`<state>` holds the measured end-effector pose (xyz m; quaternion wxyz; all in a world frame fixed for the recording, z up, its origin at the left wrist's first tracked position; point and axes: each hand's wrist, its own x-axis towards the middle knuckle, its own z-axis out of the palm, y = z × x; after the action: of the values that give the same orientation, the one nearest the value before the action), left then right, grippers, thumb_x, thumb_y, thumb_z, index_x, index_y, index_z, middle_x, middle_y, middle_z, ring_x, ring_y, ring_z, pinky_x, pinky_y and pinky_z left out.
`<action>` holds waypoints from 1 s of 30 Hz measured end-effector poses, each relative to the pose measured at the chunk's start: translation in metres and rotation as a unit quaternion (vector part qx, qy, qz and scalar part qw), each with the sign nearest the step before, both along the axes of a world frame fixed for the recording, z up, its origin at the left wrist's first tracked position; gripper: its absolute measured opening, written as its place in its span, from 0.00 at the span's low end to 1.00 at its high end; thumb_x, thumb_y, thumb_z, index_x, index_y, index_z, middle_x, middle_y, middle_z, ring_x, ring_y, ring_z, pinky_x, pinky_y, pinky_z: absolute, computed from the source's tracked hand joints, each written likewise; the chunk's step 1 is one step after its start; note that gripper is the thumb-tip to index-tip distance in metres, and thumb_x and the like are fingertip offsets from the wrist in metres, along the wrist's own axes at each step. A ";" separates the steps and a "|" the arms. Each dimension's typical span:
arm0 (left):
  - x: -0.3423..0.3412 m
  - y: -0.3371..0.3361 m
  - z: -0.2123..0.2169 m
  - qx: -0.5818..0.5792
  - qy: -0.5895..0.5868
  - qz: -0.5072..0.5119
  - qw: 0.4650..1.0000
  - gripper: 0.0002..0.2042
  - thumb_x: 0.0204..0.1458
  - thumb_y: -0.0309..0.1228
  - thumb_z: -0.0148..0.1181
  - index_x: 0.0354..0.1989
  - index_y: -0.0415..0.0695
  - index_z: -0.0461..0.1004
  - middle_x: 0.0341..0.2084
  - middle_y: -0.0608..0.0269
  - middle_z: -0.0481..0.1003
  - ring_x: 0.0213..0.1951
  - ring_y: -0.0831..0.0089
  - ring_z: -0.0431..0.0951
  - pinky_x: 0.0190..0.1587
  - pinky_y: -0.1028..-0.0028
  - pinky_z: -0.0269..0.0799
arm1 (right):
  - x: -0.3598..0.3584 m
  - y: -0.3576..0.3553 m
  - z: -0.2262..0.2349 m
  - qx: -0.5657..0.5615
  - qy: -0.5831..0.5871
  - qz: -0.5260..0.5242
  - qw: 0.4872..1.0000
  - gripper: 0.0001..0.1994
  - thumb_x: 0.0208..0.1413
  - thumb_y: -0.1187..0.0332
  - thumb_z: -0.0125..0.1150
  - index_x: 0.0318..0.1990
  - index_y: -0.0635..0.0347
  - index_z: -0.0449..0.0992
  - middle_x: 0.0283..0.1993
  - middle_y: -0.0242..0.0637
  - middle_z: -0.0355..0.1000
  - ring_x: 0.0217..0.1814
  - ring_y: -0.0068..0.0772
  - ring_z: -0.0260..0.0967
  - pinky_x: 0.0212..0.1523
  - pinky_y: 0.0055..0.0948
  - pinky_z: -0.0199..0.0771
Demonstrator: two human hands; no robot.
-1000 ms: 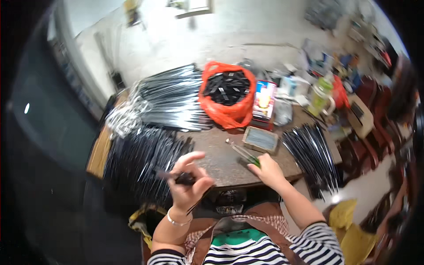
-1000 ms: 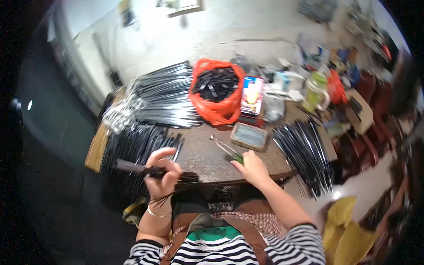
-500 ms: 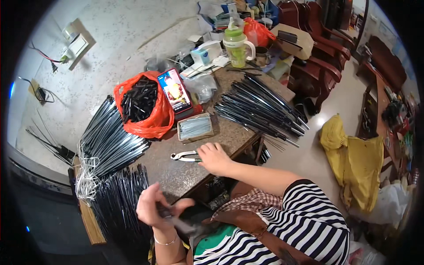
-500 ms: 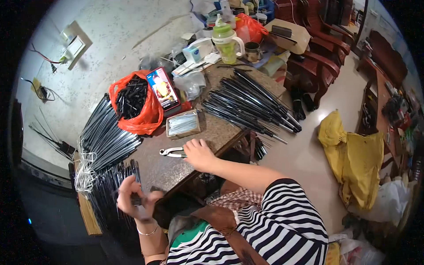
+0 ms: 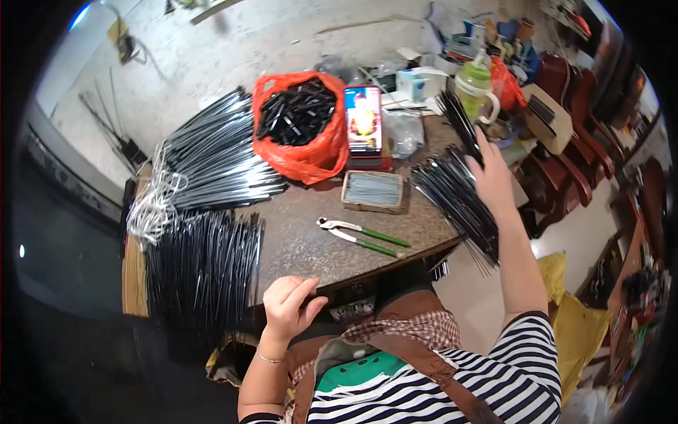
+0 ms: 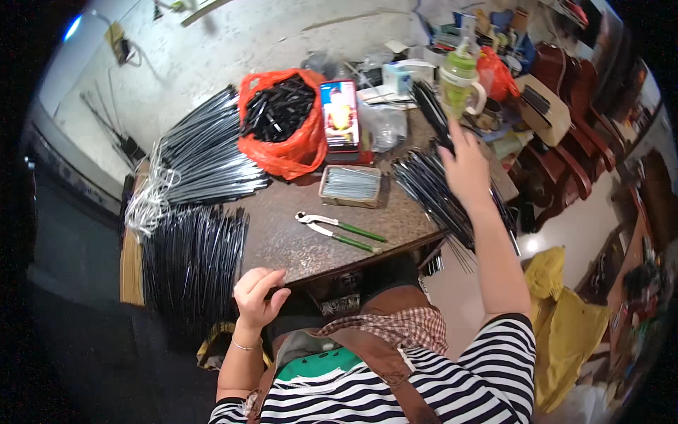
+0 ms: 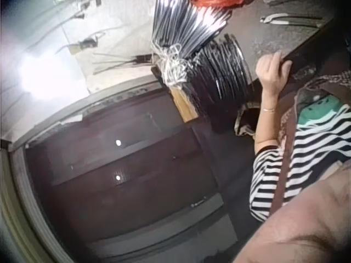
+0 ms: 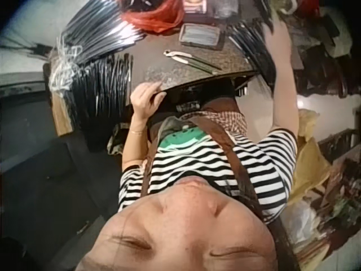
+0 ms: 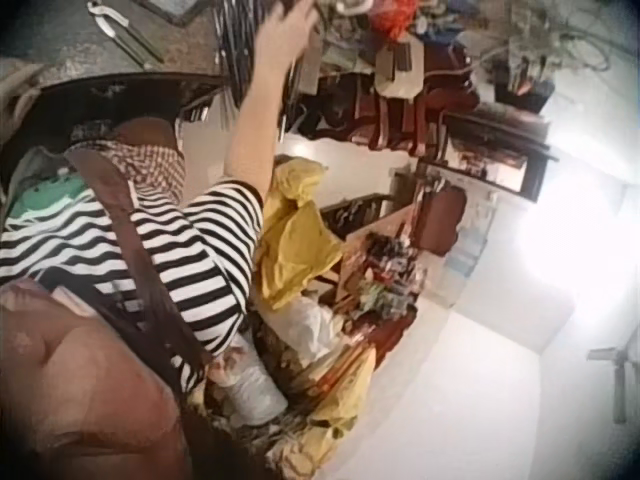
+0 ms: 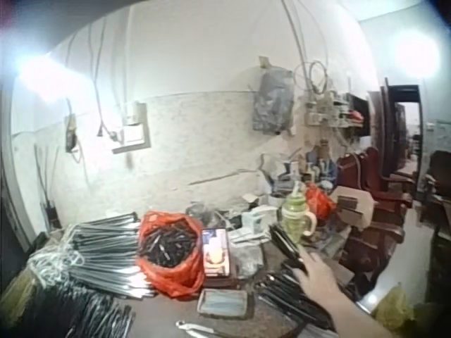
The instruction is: The person assembles umbrella frames by threading wire through bundles of ribs, attaching the ribs to hubs on metal tubes, and securing the wire around the hubs using pliers.
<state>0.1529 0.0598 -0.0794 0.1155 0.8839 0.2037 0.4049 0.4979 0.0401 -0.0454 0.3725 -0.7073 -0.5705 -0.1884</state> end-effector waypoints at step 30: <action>-0.095 -0.064 -0.024 -0.051 -0.073 0.185 0.979 0.07 0.29 0.22 0.59 0.20 0.39 0.68 0.07 0.65 0.61 0.09 0.77 0.58 0.11 0.81 0.53 | -0.216 -0.132 0.069 0.340 -0.019 0.413 0.845 0.04 0.38 0.76 0.48 0.18 0.57 0.61 0.17 0.28 0.56 0.17 0.17 0.53 0.17 0.14 0.51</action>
<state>0.0582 -0.0041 -0.1034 0.0981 0.7918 0.3756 0.4716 0.2823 -0.0923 0.0241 0.6221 -0.2317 -0.7172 -0.2121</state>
